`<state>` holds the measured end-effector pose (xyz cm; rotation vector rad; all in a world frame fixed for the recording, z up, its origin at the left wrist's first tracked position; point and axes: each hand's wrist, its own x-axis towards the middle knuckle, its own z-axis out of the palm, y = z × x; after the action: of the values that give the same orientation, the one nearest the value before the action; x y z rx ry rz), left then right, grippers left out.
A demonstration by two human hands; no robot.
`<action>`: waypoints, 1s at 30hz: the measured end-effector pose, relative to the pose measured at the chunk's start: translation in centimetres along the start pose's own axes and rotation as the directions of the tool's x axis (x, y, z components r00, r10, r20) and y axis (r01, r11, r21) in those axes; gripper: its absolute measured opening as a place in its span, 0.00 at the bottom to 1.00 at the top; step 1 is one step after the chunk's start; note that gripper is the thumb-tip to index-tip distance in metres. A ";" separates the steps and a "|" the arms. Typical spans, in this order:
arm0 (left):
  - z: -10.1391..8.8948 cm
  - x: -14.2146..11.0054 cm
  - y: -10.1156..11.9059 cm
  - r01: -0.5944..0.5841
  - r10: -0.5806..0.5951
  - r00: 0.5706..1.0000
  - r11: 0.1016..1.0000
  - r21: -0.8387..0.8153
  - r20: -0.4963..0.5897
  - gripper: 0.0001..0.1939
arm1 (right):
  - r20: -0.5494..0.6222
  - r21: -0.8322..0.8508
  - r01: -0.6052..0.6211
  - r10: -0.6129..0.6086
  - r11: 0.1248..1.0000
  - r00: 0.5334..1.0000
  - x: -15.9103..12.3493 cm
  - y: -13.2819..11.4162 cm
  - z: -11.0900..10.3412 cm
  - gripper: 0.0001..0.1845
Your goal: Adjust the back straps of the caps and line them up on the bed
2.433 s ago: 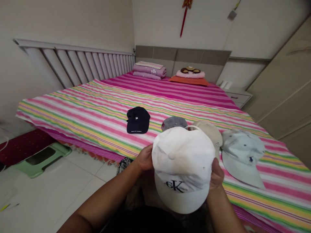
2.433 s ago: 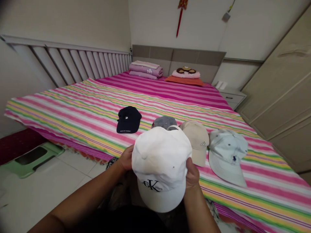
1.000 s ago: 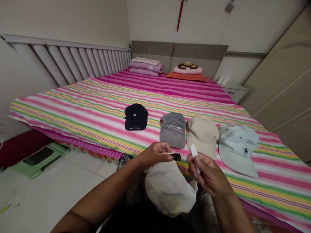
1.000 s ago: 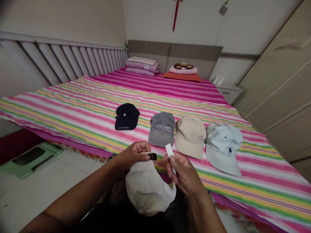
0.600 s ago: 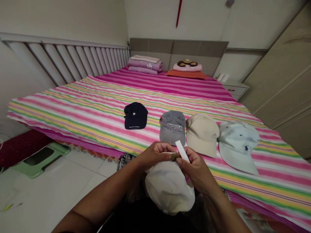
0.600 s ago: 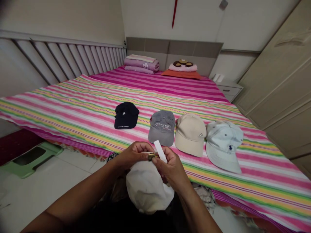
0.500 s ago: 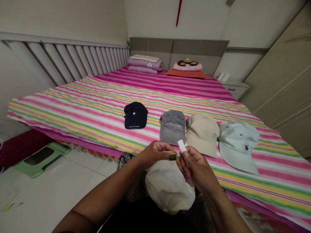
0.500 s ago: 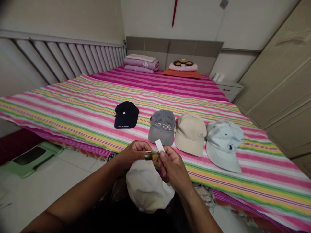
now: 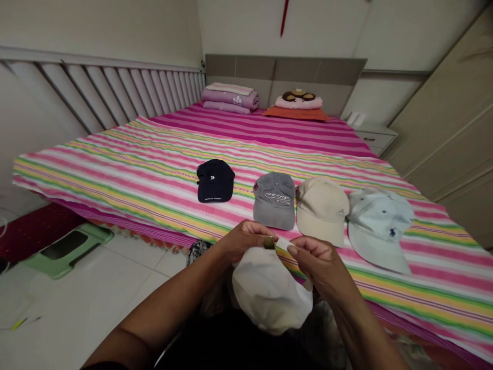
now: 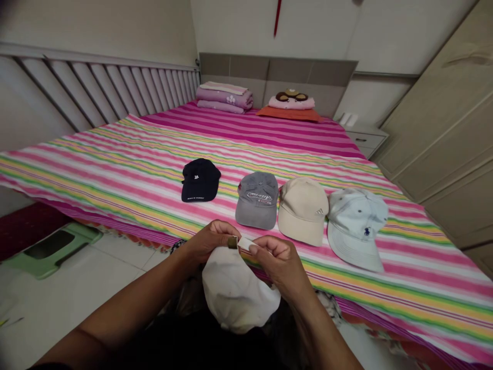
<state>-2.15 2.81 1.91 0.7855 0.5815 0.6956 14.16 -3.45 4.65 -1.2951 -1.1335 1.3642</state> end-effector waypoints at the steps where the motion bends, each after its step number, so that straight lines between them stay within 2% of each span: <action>1: 0.0 0.0 0.1 -0.002 0.002 1.000 1.000 0.005 0.000 0.14 | -0.007 -0.015 -0.006 0.006 1.000 1.000 0.0 -0.1 0.0 0.16; 7: -0.1 -0.1 0.1 -0.008 0.009 1.000 0.997 0.076 -0.002 0.13 | -0.021 -0.138 0.028 -0.031 0.990 0.999 0.4 -0.3 -0.3 0.15; 11: 0.0 0.0 0.1 -0.016 0.015 1.000 0.996 0.088 0.005 0.13 | -0.022 -0.123 0.055 -0.058 0.991 0.998 0.6 -0.6 -0.6 0.14; 23: 0.2 -0.2 0.2 -0.023 0.020 0.999 0.996 0.092 0.036 0.12 | 0.033 -0.168 0.006 0.000 0.986 0.999 0.3 -0.5 -0.6 0.14; 30: 0.4 -0.3 0.2 -0.022 0.019 0.999 0.990 0.136 0.026 0.12 | 0.103 -0.199 0.055 -0.035 0.978 0.994 0.2 -1.3 -1.0 0.16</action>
<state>-2.17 2.48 2.34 0.9273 0.6044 0.6690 15.19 -3.00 5.83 -1.3477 -1.3910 1.3189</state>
